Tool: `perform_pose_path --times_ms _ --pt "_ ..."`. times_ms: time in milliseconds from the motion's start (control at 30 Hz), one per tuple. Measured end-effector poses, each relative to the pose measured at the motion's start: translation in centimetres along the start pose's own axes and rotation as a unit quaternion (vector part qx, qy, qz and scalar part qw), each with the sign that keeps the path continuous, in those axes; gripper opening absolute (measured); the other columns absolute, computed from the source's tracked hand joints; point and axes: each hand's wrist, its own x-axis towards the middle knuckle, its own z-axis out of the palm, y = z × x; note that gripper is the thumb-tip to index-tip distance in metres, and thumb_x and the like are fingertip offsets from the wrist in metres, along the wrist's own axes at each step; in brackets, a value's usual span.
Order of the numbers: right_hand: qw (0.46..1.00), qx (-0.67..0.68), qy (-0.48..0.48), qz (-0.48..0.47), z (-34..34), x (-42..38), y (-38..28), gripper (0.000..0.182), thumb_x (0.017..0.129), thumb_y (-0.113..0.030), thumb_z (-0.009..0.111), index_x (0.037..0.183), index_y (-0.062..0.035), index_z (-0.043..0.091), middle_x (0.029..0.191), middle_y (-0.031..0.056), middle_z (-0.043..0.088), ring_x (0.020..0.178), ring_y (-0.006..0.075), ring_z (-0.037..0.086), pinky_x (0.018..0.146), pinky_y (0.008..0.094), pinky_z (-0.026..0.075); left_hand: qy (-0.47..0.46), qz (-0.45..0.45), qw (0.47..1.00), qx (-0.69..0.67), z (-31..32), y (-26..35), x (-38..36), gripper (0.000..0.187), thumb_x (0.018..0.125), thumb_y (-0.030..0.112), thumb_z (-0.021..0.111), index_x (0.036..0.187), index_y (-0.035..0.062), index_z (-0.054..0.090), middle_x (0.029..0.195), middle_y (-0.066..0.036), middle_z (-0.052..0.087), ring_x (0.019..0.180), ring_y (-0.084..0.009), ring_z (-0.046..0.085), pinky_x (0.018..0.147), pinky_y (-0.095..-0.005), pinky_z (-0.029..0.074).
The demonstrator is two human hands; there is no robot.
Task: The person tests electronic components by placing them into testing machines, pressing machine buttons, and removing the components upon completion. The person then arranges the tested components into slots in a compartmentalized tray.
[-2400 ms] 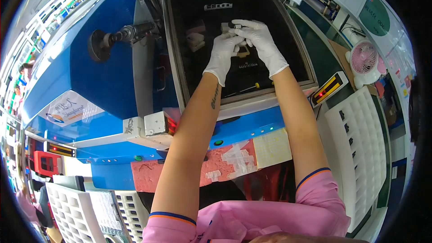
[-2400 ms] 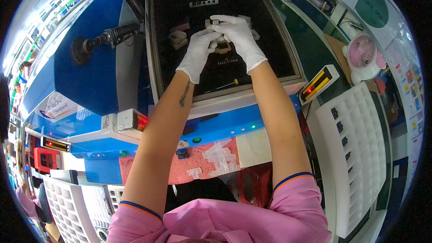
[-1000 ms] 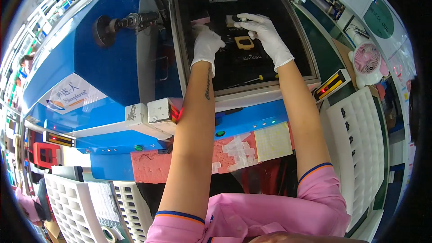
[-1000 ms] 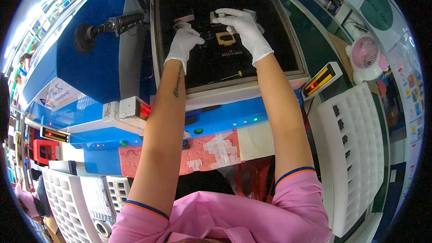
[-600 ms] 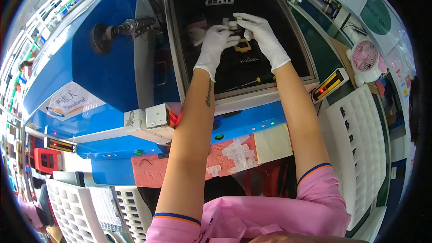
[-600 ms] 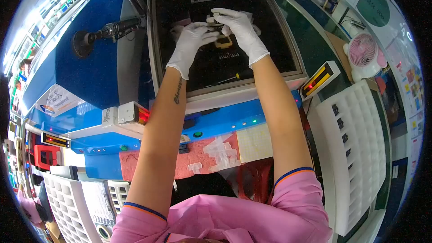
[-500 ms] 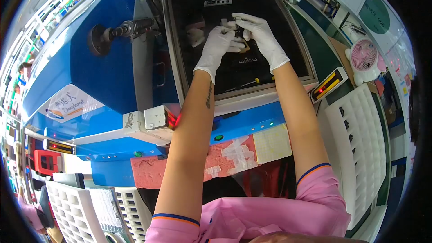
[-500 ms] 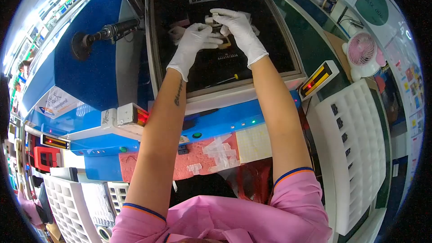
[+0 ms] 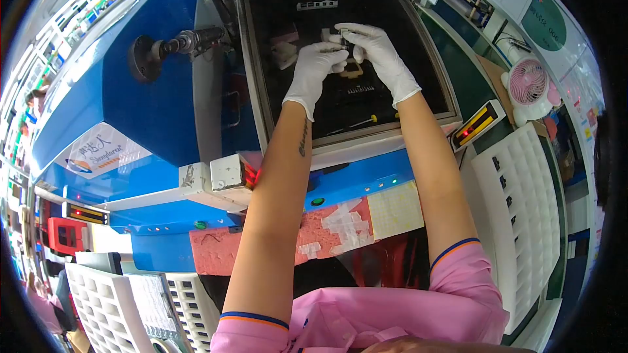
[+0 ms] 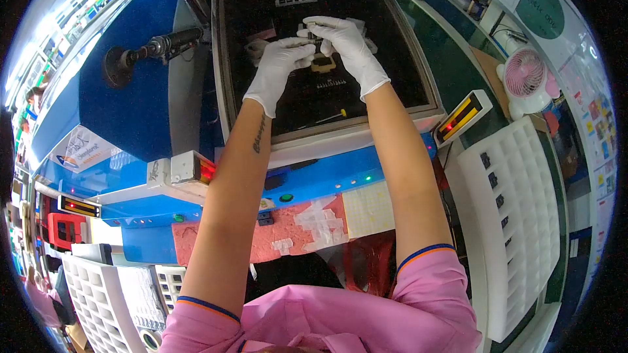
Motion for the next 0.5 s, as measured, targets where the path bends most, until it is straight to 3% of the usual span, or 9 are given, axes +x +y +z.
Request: perform_pose_path --times_ms 500 --pt "1.000 -0.023 -0.010 -0.003 0.08 0.16 -0.18 0.026 0.090 -0.014 0.055 0.113 -0.0028 0.062 0.094 0.0083 0.068 0.046 0.0037 0.042 0.042 0.0168 0.035 -0.028 -0.012 0.998 -0.064 -0.39 -0.38 0.32 0.023 0.079 0.005 0.065 0.098 -0.0078 0.059 0.085 -0.010 0.063 0.074 -0.0171 0.063 0.072 -0.0255 0.053"
